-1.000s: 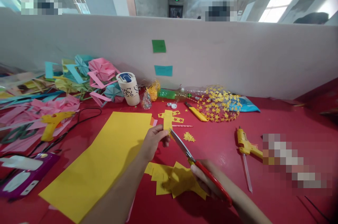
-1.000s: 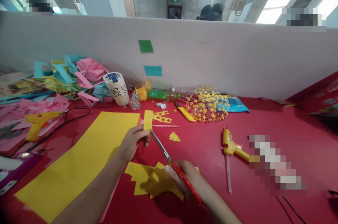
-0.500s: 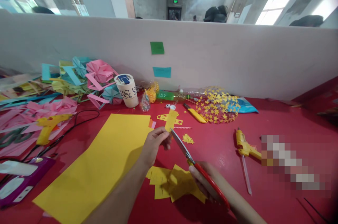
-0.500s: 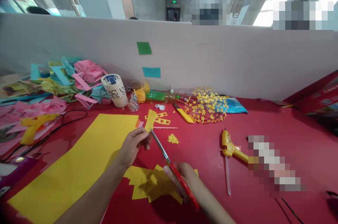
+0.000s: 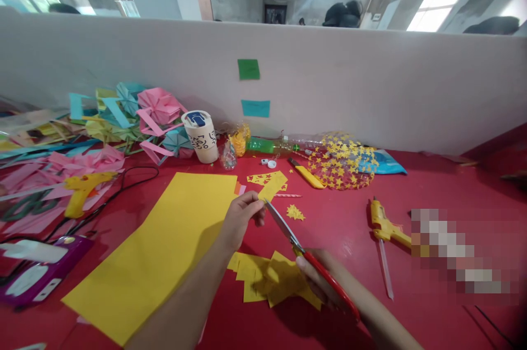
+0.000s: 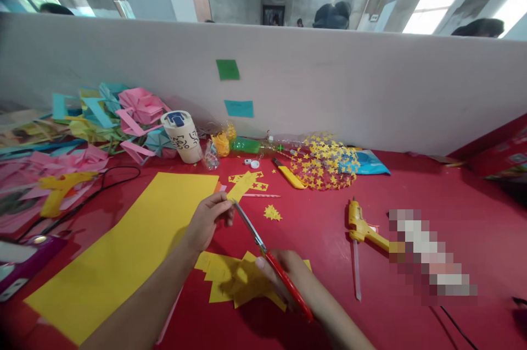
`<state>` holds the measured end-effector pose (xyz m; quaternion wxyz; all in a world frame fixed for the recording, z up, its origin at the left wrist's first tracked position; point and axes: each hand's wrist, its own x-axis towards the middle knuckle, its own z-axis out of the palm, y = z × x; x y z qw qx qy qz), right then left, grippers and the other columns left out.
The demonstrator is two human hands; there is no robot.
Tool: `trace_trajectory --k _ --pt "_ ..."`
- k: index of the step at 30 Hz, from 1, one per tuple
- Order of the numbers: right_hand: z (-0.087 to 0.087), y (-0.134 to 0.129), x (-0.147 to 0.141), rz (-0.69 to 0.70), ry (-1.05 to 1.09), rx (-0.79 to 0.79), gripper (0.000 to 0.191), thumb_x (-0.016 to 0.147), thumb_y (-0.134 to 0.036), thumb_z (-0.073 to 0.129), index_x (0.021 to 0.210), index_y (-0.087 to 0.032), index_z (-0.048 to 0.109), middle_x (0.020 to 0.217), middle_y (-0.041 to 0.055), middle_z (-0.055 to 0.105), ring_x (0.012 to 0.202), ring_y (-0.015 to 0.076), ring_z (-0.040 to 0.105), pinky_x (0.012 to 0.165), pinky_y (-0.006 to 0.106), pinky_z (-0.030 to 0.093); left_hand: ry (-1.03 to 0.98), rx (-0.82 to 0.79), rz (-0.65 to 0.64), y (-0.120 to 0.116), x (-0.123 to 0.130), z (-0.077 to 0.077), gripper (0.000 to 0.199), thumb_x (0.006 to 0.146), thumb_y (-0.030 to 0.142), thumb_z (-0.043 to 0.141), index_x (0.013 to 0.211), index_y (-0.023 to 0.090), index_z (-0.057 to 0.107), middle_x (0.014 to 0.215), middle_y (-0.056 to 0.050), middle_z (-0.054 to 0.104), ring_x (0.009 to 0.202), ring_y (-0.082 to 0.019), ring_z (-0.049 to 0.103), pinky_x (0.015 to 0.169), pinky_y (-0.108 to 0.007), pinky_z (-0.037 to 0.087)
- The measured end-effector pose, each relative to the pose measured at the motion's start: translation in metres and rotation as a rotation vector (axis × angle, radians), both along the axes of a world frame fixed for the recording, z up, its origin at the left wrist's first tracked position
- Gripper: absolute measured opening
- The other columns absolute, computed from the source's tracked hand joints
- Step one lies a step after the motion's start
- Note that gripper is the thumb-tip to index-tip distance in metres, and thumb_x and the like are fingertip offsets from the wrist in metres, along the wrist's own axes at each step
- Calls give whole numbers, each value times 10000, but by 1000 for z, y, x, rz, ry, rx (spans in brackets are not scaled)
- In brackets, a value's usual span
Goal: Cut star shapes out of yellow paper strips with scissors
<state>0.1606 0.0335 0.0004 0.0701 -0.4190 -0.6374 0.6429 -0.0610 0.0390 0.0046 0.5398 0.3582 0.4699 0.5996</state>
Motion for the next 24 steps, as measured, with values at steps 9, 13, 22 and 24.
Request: trace_trajectory --k 9,13,22,24 --pt "1 -1 2 2 -7 17 538 803 -728 480 676 -217 369 421 -102 331 324 43 302 302 150 242 58 -25 -3 1 -5 1 197 743 280 659 637 161 544 526 32 566 445 -80 518 453 -197 420" --pt "3 -3 1 -30 20 -7 563 792 -758 449 660 -217 366 424 -104 312 319 38 280 289 150 220 54 -33 -10 1 -6 1 214 732 295 672 628 162 541 525 29 569 446 -83 517 448 -200 420" --pt "-2 -1 0 -45 -43 -65 534 793 -703 513 621 -216 375 380 -109 320 278 37 276 270 146 220 40 -31 -39 1 -8 2 213 739 292 673 626 162 549 524 30 566 434 -80 505 432 -197 413" --pt "-2 0 0 -33 -25 -61 509 815 -665 524 632 -212 380 371 -107 333 287 41 291 281 141 233 30 -28 -41 1 -8 1 205 745 296 670 641 160 557 527 26 572 435 -82 513 436 -197 413"
